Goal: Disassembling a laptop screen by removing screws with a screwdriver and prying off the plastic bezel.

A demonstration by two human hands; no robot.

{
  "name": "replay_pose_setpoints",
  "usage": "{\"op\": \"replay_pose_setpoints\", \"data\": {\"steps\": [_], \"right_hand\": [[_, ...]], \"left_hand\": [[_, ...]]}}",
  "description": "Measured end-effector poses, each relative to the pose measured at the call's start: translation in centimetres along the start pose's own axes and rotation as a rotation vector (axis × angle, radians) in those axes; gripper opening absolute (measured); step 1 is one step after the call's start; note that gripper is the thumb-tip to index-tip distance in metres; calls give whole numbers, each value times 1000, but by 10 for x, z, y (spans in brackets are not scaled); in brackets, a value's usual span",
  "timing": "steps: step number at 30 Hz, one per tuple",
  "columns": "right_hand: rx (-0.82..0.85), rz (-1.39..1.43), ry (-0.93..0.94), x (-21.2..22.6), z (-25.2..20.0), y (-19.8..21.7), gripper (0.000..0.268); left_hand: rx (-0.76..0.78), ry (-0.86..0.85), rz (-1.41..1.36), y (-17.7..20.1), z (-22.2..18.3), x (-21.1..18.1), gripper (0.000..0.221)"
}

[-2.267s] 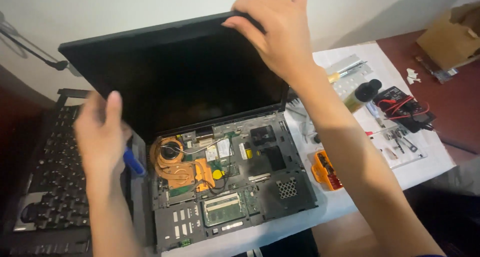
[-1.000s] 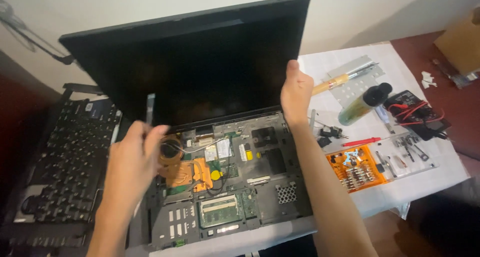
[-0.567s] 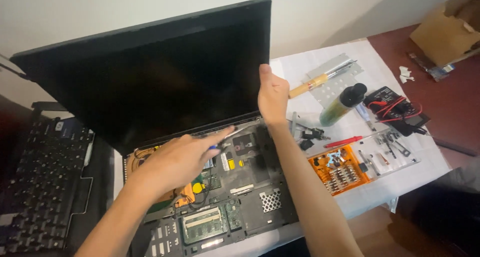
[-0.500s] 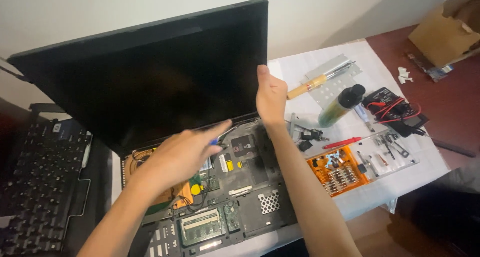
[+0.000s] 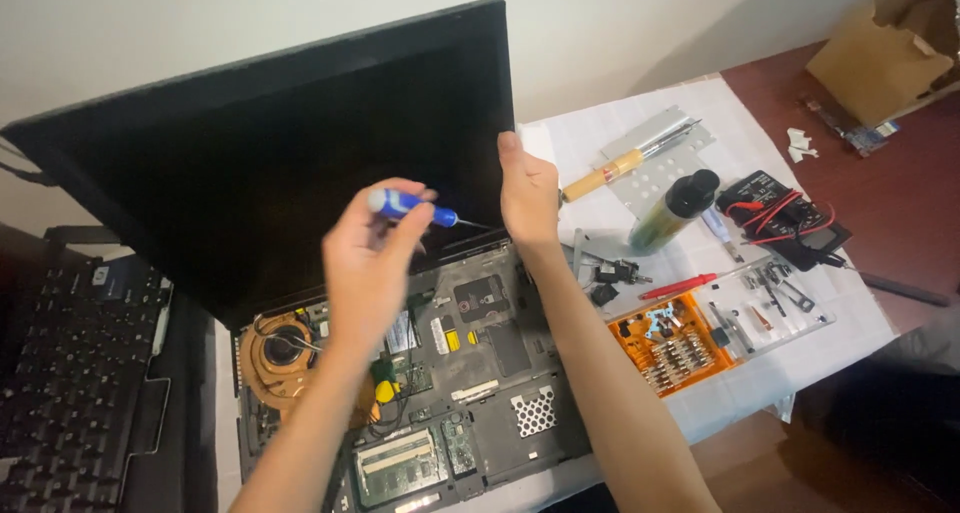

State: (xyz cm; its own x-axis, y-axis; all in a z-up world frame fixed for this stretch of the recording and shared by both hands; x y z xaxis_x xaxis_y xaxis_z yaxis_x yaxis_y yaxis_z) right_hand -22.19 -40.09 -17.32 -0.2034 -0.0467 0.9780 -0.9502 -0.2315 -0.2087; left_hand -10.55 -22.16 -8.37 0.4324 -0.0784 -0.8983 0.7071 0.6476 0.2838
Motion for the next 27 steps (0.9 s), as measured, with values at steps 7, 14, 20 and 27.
{"op": "replay_pose_setpoints", "data": {"steps": [7, 14, 20, 27], "right_hand": [[27, 59, -83, -18, 11, 3, 60], [21, -34, -67, 11, -3, -3, 63], [34, -28, -88, -4, 5, 1, 64], [71, 26, -85, -4, 9, 0, 64]], "left_hand": [[55, -197, 145, -33, 10, -18, 20], [162, -187, 238, -53, 17, -4, 21], [179, -209, 248, -54, 20, -3, 19], [287, -245, 362, -65, 22, -16, 30]]}}
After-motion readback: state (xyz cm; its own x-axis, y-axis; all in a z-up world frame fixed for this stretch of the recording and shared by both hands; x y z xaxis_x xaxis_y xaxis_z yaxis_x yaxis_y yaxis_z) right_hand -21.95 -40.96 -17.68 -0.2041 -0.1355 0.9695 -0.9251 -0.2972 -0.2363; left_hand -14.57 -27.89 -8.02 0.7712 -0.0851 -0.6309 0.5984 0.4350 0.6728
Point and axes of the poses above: each hand's wrist, its own z-axis towards the middle knuckle, its own y-axis out of the back of the hand, x = y × z, the point moved 5 cm from there along z, towards the middle knuckle, and after that the axes turned 15 degrees about z, right-handed, at the moved point
